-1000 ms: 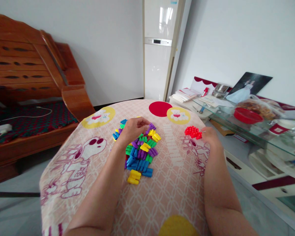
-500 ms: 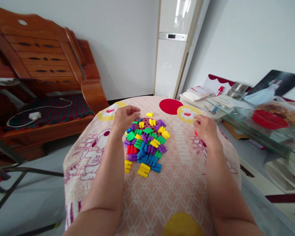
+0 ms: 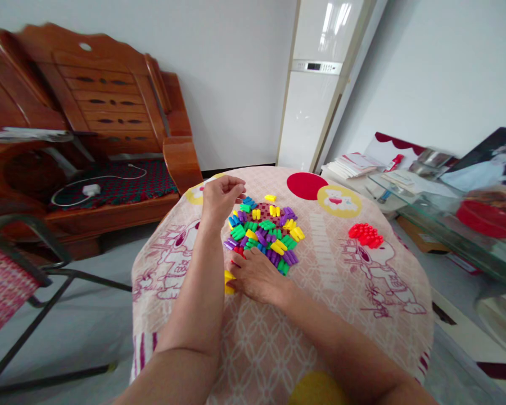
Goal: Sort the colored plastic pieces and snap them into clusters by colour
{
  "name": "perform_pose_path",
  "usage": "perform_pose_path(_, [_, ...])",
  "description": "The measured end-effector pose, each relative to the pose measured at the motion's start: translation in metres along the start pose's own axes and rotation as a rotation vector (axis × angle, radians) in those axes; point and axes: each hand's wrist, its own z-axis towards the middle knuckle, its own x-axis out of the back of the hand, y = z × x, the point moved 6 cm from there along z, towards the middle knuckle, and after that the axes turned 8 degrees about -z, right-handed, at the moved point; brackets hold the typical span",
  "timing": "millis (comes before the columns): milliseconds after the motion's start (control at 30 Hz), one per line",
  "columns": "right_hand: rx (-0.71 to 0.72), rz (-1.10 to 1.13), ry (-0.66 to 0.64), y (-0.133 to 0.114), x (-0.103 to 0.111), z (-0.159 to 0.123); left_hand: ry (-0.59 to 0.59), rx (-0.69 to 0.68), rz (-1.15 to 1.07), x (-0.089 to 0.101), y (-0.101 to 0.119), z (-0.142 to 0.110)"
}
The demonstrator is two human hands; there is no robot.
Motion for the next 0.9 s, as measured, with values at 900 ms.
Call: perform_pose_path(900, [-0.193, -0.079, 0.004, 0.045, 0.005, -0.017, -0.011, 0.021, 0.004, -0.008, 0.0, -0.002])
